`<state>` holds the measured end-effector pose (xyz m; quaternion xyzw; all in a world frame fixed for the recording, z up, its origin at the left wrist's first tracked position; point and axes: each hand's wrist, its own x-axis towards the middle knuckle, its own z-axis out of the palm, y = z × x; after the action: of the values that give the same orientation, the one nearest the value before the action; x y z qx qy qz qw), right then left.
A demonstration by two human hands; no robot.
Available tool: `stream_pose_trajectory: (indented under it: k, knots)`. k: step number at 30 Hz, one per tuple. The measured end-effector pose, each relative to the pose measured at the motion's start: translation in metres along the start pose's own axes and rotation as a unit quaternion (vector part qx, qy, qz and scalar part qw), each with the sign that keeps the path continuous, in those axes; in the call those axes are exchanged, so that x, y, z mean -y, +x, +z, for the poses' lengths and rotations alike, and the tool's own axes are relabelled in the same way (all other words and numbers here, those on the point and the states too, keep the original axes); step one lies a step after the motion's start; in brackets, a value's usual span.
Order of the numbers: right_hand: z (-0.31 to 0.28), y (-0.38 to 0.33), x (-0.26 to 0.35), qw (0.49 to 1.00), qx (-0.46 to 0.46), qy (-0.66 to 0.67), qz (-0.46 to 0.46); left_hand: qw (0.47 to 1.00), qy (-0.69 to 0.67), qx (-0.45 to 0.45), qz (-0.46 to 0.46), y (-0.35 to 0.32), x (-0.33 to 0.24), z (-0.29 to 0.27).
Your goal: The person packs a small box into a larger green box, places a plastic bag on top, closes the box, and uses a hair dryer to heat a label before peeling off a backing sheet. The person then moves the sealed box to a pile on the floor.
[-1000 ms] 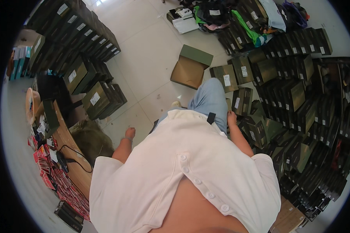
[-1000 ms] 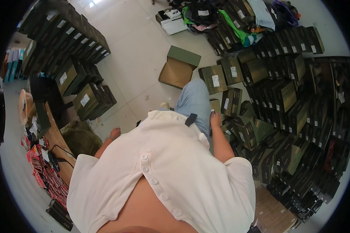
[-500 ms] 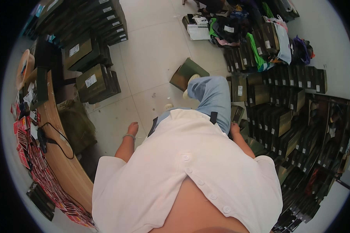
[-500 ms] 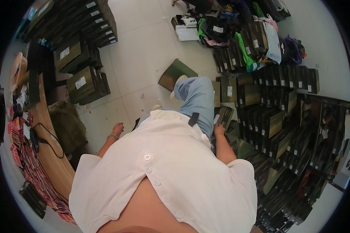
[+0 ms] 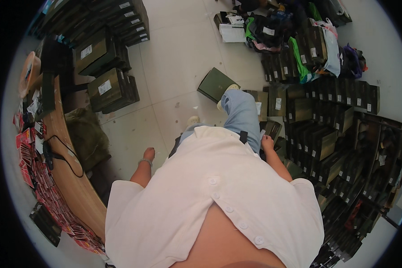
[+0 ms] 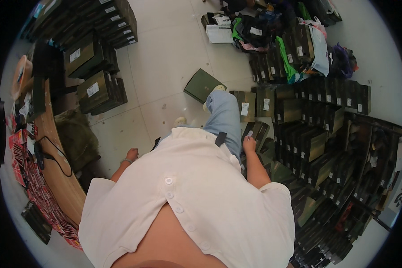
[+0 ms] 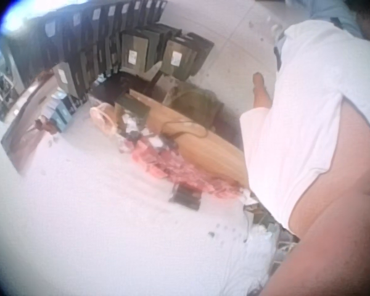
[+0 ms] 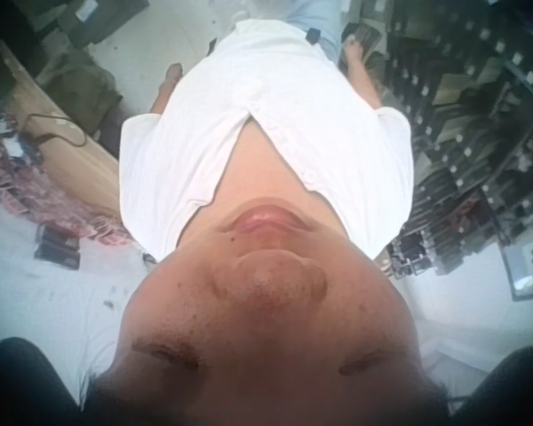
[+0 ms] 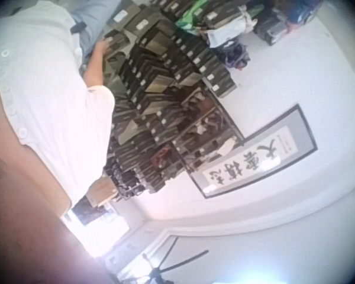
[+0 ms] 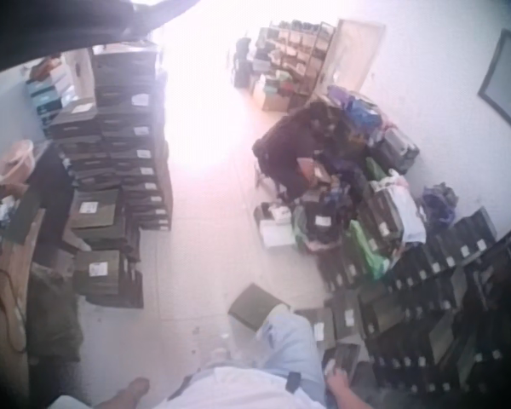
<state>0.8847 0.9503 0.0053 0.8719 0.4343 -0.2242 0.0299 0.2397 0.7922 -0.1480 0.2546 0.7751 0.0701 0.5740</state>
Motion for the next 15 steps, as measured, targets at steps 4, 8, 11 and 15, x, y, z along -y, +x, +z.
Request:
stream_pose_trajectory:
  k: [4,8,11,15]
  knots:
    - [0.020,-0.003,-0.024,0.992,0.087,0.015,0.085,0.999,0.037,0.019,0.011,0.006,-0.004,-0.007]
    - [0.035,0.010,-0.038,0.989,0.124,0.026,0.082,0.997,-0.080,0.014,-0.003,-0.020,-0.089,0.001]
    - [0.044,0.022,-0.033,0.992,0.091,0.050,0.074,0.999,-0.047,0.012,0.009,-0.020,-0.129,-0.001]
    - [0.047,0.054,-0.024,0.989,0.116,0.077,0.044,0.999,-0.016,-0.028,0.027,-0.008,-0.175,-0.001]
